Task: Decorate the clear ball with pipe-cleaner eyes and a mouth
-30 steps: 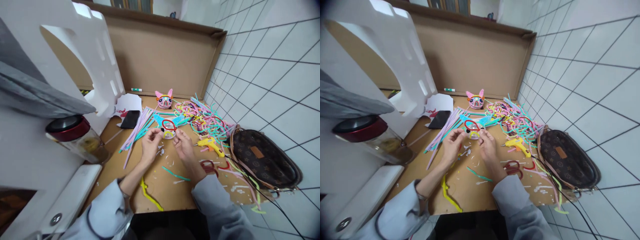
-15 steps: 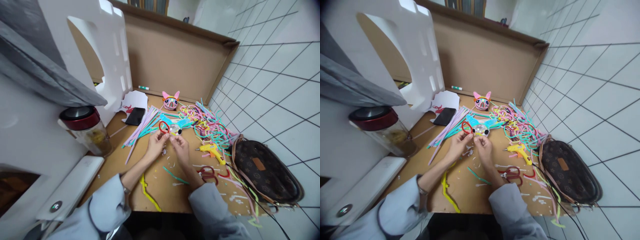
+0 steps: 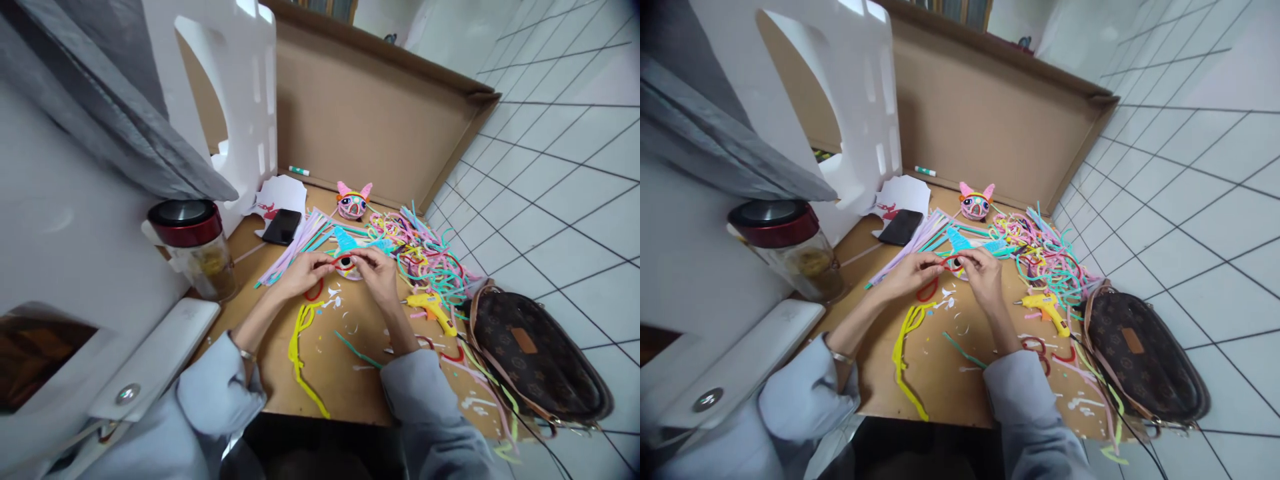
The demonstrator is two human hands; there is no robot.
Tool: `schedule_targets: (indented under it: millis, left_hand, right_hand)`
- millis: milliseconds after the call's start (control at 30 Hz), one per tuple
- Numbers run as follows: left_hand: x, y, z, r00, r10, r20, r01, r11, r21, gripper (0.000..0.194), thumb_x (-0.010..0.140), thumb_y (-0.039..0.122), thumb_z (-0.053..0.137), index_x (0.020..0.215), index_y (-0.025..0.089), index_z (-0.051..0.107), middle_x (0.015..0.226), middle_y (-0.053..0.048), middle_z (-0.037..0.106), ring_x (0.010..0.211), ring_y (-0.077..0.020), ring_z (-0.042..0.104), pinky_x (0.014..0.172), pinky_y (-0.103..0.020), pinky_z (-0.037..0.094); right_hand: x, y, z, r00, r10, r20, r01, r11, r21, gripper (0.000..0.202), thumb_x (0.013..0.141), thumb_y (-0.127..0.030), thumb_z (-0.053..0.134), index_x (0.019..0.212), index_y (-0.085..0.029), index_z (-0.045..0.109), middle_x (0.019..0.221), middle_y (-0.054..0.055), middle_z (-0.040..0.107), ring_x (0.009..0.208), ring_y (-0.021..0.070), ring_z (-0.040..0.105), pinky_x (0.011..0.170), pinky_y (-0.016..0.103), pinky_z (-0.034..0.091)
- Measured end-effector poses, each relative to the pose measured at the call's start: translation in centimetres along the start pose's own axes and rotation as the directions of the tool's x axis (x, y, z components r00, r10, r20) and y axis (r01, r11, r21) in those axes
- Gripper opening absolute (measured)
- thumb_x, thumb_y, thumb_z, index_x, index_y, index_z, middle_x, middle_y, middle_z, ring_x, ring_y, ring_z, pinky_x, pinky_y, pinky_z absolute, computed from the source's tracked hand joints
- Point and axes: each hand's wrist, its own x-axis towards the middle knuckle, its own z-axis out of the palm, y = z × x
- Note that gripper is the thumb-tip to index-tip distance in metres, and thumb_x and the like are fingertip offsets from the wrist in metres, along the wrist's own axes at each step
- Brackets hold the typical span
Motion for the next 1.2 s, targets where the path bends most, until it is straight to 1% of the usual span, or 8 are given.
schedule_targets:
  millis: [200,267,333,433,533,633,933,1200]
  left_hand:
    - [0.7,-1.5,1.2,0.982,-0.162,-0.1,0.116,0.927,-0.356,0.032,0.058,0.04,0.082,0.077,0.016,0.071,0.061,-0.002,0.066,0.054,-0.0129,0.055,0.058,-0.027,0.044]
    - [0.9,-1.9,1.5,0.973,-0.207,-0.105,0.147,0.899,-0.413,0.034,0.055,0.039,0.084,0.075,0.015,0.071,0.059,-0.001,0.065,0.053,-0.0122,0.055,0.058,-0.027,0.044]
    - [1.1,-2.3,1.6,0.965,-0.239,-0.109,0.169,0.881,-0.442,0.034,0.054,0.038,0.084,0.074,0.014,0.071,0.061,-0.003,0.067,0.055,-0.0125,0.057,0.057,-0.026,0.044]
    - [1.2,-2.9,1.7,0.956,-0.266,-0.122,0.182,0.867,-0.463,0.03,0.055,0.035,0.082,0.073,0.014,0.069,0.064,-0.003,0.068,0.056,-0.0121,0.057,0.056,-0.025,0.042]
    - [1.2,-3.6,1.9,0.956,-0.26,-0.139,0.17,0.873,-0.458,0.025,0.06,0.032,0.078,0.074,0.014,0.068,0.065,-0.002,0.067,0.055,-0.0104,0.055,0.056,-0.024,0.04]
    - [1.1,-4.1,2.0,0.957,-0.251,-0.148,0.165,0.884,-0.438,0.019,0.063,0.031,0.074,0.071,0.015,0.065,0.059,0.002,0.061,0.053,-0.0096,0.051,0.056,-0.023,0.038]
    - [1.7,-4.7,2.8,0.953,-0.215,-0.211,0.14,0.936,-0.323,0.012,0.063,0.028,0.071,0.066,0.018,0.066,0.065,0.0,0.063,0.061,-0.0135,0.052,0.063,-0.026,0.041]
    - [1.9,-4.4,3.7,0.941,-0.211,-0.266,0.115,0.934,-0.337,0.006,0.064,0.023,0.068,0.067,0.018,0.066,0.069,-0.001,0.067,0.067,-0.0158,0.058,0.074,-0.028,0.045]
  right_hand:
    - [0.0,0.8,0.4,0.971,0.222,-0.088,-0.207,0.966,0.155,0.009,0.07,-0.029,0.07,0.075,-0.021,0.071,0.067,0.0,0.068,0.055,0.0141,0.056,0.056,0.029,0.047]
    - [0.0,1.2,0.6,0.966,0.229,-0.118,-0.211,0.966,0.148,0.01,0.07,-0.03,0.07,0.076,-0.021,0.07,0.069,0.0,0.069,0.058,0.0145,0.058,0.058,0.028,0.048]
    - [0.0,1.7,0.6,0.974,0.176,-0.139,-0.166,0.983,0.08,0.01,0.073,-0.03,0.068,0.077,-0.021,0.07,0.073,0.001,0.071,0.064,0.0161,0.061,0.065,0.03,0.05]
    - [0.0,2.1,0.6,0.99,0.046,-0.133,-0.066,0.986,-0.151,0.011,0.078,-0.028,0.063,0.08,-0.021,0.072,0.081,0.004,0.073,0.074,0.0191,0.064,0.075,0.033,0.049]
    - [0.0,2.2,0.5,0.993,-0.062,-0.098,0.019,0.921,-0.39,0.015,0.082,-0.027,0.06,0.082,-0.02,0.073,0.084,0.007,0.073,0.076,0.0206,0.063,0.077,0.034,0.047]
    - [0.0,2.3,0.6,0.991,-0.128,-0.043,0.087,0.85,-0.519,0.019,0.087,-0.026,0.055,0.087,-0.021,0.073,0.088,0.007,0.072,0.08,0.0215,0.062,0.077,0.034,0.046]
    - [0.0,2.4,0.4,0.974,-0.207,0.095,0.208,0.641,-0.738,0.028,0.091,-0.017,0.046,0.095,-0.021,0.073,0.095,0.011,0.065,0.091,0.025,0.055,0.081,0.037,0.041]
    - [-0.2,3.2,-0.5,0.966,-0.225,0.129,0.245,0.631,-0.736,0.028,0.088,-0.015,0.045,0.098,-0.019,0.071,0.099,0.01,0.065,0.094,0.0244,0.054,0.084,0.037,0.04]
